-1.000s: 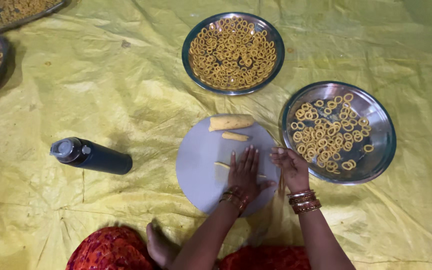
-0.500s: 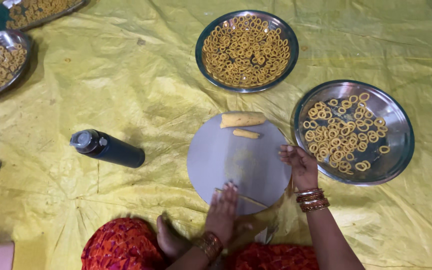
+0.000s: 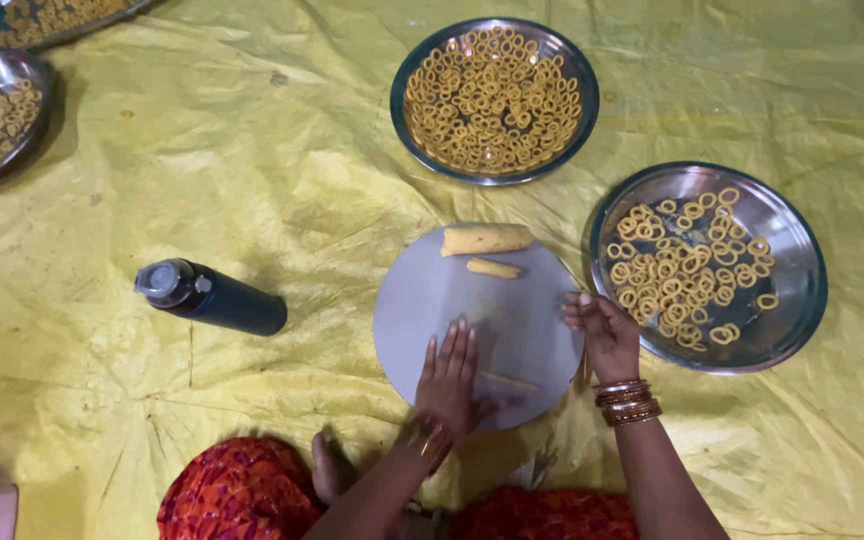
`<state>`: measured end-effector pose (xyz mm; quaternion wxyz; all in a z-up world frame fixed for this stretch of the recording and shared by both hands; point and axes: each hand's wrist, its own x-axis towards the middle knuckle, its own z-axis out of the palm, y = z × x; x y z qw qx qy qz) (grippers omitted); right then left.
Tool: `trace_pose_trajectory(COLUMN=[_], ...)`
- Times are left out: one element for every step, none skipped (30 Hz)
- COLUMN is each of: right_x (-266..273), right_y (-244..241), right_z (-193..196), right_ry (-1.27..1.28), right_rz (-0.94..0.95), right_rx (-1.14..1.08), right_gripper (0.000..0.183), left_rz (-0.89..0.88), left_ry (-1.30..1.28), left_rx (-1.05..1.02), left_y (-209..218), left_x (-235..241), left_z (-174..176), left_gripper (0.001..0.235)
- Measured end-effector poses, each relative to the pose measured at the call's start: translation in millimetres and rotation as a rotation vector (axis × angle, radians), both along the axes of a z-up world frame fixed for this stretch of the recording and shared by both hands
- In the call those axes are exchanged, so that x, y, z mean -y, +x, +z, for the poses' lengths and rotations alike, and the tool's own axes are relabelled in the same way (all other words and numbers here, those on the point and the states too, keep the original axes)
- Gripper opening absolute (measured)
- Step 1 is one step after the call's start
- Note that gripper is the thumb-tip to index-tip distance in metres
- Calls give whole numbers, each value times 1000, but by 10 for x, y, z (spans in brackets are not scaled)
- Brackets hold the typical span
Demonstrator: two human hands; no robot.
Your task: The person sits on the floor and shapes dough into small rings by hand. They roll small pieces of dough into thin strips, join the ends to form loops, and place the finished rings into metal trays.
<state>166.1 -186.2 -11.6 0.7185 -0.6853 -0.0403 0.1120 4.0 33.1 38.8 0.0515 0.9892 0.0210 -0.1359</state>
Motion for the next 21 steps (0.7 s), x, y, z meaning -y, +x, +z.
trace_pose_trajectory(right_x=[-2,-16,-29,-35,-41,-38,-39,-27,-19,-17,-5,5,13,8,4,-2,-6,-2,-1,3,-1], right_y=[-22,-11,3,-2,-12,-27,-32,-23,-17,-3,1,-3,-10,-9,-9,1,10,-2,-10,-15,-23], right_z=[17,42,65,76,77,69,55,41,23,5,-9,-22,-31,-37,-37,-31,-22,-15,-7,4,16], right_ry=[0,5,10,14,19,9,-1,-12,-9,-7,-5,-16,-27,-34,1,37,73,40,8,-26,-42], right_rz=[-7,-16,-9,-6,-3,2,6,7,7,7,6,10,13,16,20,26,32,22,13,5,-1], right_rx=[-10,-11,-4,1,6,9,12,18,23,33,42,35,28,23,38,56,73,57,41,26,27], right_gripper=[30,30,30,30,30,29,29,29,28,26,25,25,25,25,23,20,18,21,23,26,26], left_rz=[-67,-47,-26,-7,-23,-39,-54,-36,-18,-11,-4,34,72,109,113,119,125,88,51,16,-12], left_ry=[85,18,-48,-115,-108,-104,-100,-85,-70,-10,49,5,-38,-78,-65,-51,-37,-17,3,22,29], left_rx=[9,-93,-195,-299,-154,-12,130,90,50,79,109,123,138,154,109,66,24,48,71,96,159], left_y=[-204,-339,-473,-537,-507,-444,-371,-216,5,235,434,585,715,786,789,750,698,588,401,198,-19], left_x=[15,18,29,31,19,0,-19,-39,-65,-89,-102,-96,-83,-85,-82,-72,-60,-48,-38,-17,10], left_z=[25,42,55,50,23,-11,-43,-84,-127,-158,-174,-182,-186,-184,-181,-175,-174,-185,-199,-214,-224], left_gripper=[119,119,120,120,119,117,116,116,116,115,113,113,113,113,113,112,112,112,112,112,111])
